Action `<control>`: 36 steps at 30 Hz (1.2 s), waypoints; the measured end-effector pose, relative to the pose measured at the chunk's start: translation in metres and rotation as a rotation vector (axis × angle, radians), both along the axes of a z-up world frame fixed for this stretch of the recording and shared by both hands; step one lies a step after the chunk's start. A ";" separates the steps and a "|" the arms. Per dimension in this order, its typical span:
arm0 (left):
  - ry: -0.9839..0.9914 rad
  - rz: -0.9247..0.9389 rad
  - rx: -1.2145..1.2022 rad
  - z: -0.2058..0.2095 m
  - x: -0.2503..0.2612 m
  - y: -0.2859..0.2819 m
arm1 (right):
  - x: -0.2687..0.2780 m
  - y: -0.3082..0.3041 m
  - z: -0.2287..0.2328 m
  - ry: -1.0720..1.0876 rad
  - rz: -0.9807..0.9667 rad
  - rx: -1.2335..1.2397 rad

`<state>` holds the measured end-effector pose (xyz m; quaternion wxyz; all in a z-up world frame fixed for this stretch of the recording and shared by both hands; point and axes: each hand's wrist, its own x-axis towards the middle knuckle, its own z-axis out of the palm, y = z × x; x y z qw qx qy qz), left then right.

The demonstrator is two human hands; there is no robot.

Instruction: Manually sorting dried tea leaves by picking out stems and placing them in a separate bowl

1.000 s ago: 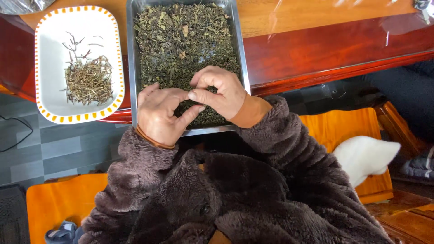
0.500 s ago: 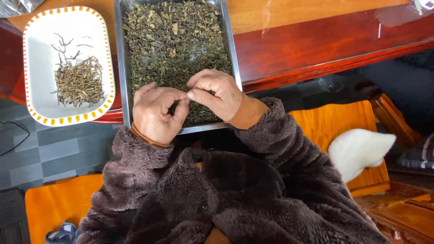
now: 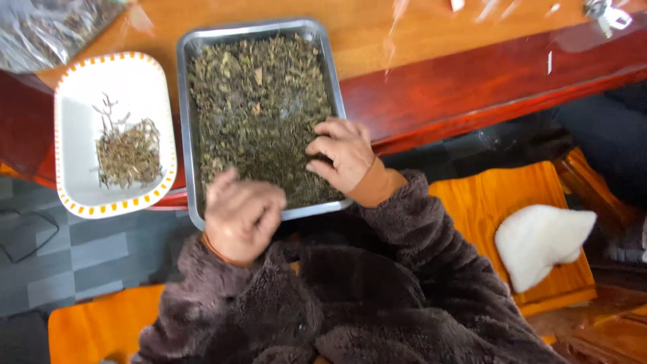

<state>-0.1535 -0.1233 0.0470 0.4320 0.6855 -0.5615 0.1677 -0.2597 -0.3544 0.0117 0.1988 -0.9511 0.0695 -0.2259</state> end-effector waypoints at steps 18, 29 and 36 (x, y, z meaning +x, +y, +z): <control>-0.052 0.085 -0.145 -0.035 0.023 0.058 | -0.025 0.020 -0.002 -0.034 0.061 0.042; 0.000 0.082 -0.176 -0.046 0.019 0.079 | -0.037 0.041 0.003 -0.169 0.003 0.136; 0.013 0.095 -0.207 -0.055 0.018 0.076 | -0.036 0.049 -0.005 -0.180 -0.028 0.040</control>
